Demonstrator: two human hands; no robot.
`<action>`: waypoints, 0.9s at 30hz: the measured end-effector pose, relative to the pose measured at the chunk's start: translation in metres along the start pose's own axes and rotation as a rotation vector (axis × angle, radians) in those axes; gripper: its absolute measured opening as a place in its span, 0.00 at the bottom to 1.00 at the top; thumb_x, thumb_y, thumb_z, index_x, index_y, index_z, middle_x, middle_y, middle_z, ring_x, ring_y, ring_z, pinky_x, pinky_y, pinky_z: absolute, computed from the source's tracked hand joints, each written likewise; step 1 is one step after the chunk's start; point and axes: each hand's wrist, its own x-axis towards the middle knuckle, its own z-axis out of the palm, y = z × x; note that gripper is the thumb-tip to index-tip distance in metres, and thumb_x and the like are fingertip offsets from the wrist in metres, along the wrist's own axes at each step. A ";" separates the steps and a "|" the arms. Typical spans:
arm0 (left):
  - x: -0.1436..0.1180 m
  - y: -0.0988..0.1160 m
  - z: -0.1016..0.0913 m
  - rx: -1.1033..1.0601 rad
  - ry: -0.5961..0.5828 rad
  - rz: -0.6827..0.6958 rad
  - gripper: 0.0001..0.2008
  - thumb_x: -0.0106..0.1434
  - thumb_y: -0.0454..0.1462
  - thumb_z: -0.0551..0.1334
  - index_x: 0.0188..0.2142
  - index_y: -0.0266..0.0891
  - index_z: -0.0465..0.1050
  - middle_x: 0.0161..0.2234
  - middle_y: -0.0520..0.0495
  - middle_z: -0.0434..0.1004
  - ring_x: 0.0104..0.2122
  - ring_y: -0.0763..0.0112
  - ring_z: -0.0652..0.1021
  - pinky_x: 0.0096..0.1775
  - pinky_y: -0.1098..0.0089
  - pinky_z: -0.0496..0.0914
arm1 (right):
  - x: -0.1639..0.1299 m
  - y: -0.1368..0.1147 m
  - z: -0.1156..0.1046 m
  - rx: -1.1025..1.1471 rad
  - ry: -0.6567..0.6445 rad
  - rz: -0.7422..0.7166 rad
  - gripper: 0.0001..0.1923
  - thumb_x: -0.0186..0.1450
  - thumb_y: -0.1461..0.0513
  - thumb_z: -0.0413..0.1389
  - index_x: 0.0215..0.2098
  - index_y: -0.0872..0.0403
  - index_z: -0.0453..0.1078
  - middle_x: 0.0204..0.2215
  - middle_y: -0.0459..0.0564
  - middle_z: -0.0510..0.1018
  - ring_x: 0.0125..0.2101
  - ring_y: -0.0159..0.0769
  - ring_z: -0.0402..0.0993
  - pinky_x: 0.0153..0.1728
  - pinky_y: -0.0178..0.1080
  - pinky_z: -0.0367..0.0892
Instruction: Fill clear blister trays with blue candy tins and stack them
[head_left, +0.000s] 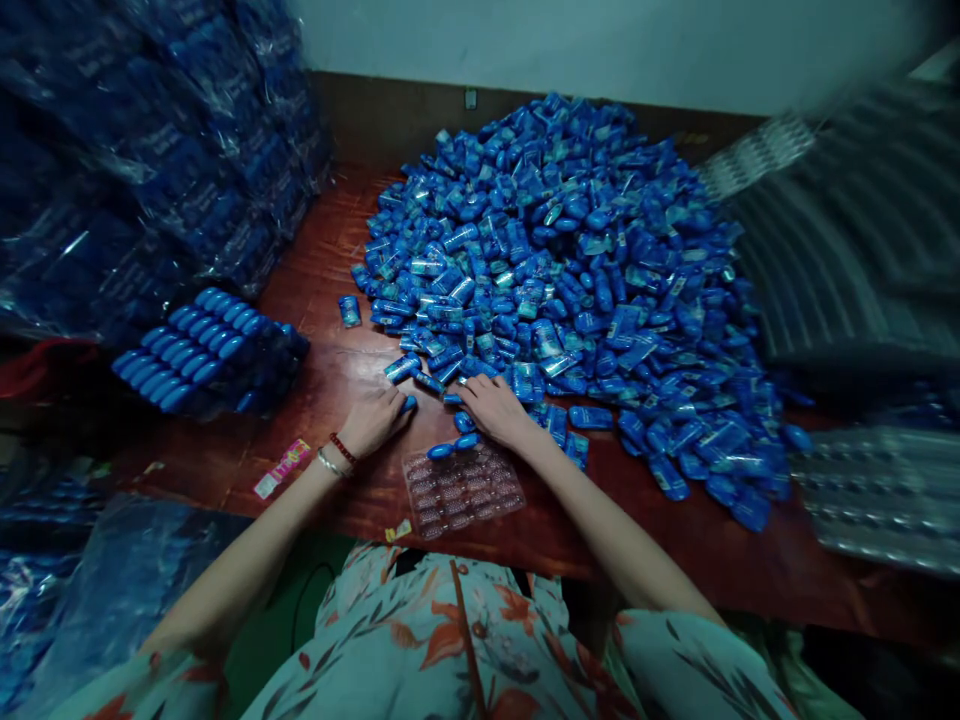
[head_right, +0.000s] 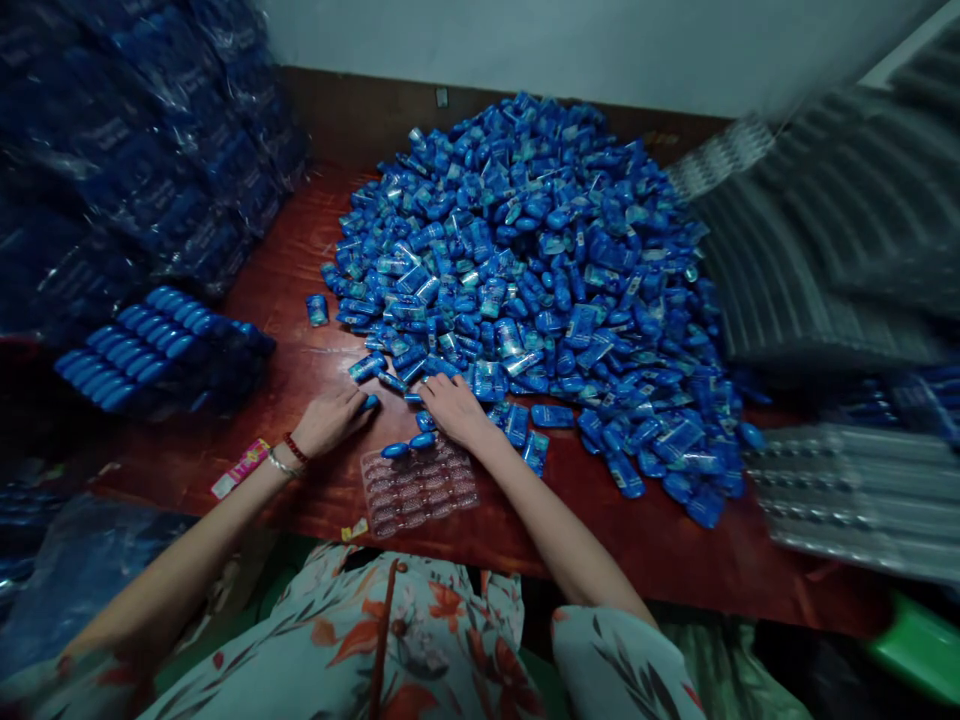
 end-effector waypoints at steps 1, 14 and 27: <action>-0.010 0.000 -0.002 -0.085 0.023 -0.041 0.11 0.64 0.40 0.54 0.37 0.36 0.70 0.33 0.43 0.73 0.34 0.66 0.74 0.38 0.68 0.68 | -0.011 -0.001 0.001 0.088 0.062 0.041 0.14 0.67 0.65 0.45 0.48 0.58 0.65 0.38 0.56 0.72 0.41 0.42 0.66 0.41 0.43 0.62; -0.090 0.095 0.021 -0.753 0.391 -0.143 0.08 0.61 0.34 0.59 0.41 0.41 0.70 0.40 0.45 0.75 0.43 0.66 0.74 0.46 0.63 0.70 | -0.117 -0.033 -0.025 0.649 0.159 0.277 0.14 0.66 0.62 0.50 0.50 0.49 0.63 0.42 0.50 0.73 0.43 0.38 0.69 0.45 0.42 0.66; -0.059 0.059 0.027 -0.258 0.224 0.339 0.18 0.65 0.28 0.50 0.54 0.37 0.61 0.44 0.37 0.70 0.47 0.64 0.71 0.44 0.63 0.72 | -0.081 -0.062 -0.021 -0.102 -0.052 0.012 0.14 0.63 0.70 0.48 0.46 0.58 0.66 0.32 0.53 0.70 0.33 0.38 0.63 0.33 0.38 0.61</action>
